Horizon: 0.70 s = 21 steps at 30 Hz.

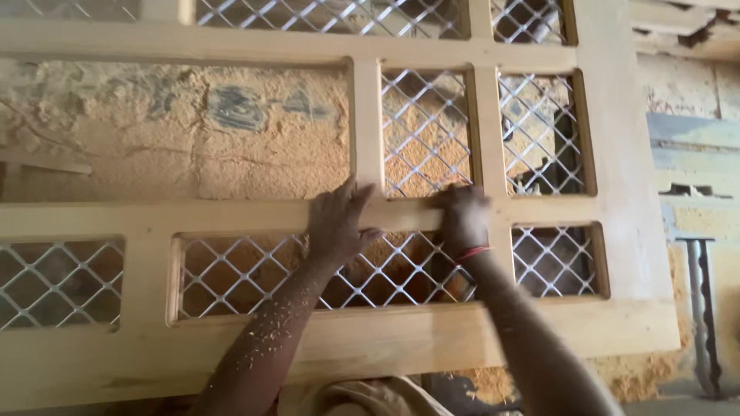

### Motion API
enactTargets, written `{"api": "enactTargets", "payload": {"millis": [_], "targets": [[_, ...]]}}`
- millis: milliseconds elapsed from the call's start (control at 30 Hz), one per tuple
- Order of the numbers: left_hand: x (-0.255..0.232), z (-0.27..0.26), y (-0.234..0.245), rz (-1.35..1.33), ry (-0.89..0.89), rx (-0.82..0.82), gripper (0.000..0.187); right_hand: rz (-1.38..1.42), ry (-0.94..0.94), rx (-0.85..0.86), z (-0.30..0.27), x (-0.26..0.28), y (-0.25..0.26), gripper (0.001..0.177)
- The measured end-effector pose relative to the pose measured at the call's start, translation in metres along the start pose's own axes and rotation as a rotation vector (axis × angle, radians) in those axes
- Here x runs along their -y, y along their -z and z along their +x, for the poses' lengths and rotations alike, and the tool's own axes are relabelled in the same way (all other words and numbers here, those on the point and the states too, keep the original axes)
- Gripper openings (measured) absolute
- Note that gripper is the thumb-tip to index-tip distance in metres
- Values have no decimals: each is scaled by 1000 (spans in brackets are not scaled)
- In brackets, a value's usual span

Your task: The person sands the inner edges and lattice of a wooden window frame with a piece of sandpaper. They rub the sandpaper against the wood surfaces and along the boundaries of the metal mesh inserts, occasionally brushing away sawdust by hand.

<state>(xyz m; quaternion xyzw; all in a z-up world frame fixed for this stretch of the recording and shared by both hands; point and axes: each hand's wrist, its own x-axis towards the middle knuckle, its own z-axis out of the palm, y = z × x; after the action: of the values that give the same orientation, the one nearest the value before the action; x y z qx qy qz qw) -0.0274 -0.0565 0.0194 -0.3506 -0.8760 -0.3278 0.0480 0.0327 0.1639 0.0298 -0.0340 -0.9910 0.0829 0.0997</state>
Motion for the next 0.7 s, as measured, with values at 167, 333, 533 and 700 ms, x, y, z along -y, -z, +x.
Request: {"api": "enactTargets", "payload": {"millis": [167,333,533,700], "targets": [[6,-5,2,37,28,31,104,35,-23,46,-5,22,-25,18],[5,-5,3,-41,44,15,99,-168,-65,68,-27,-61,35,22],[-32,8,-34,-63,-151,-56,84,-89,-98,4,-24,-28,24,23],[-43,13,-58,7,-164,25,77,-130,-183,65,-32,-69,53,22]]}}
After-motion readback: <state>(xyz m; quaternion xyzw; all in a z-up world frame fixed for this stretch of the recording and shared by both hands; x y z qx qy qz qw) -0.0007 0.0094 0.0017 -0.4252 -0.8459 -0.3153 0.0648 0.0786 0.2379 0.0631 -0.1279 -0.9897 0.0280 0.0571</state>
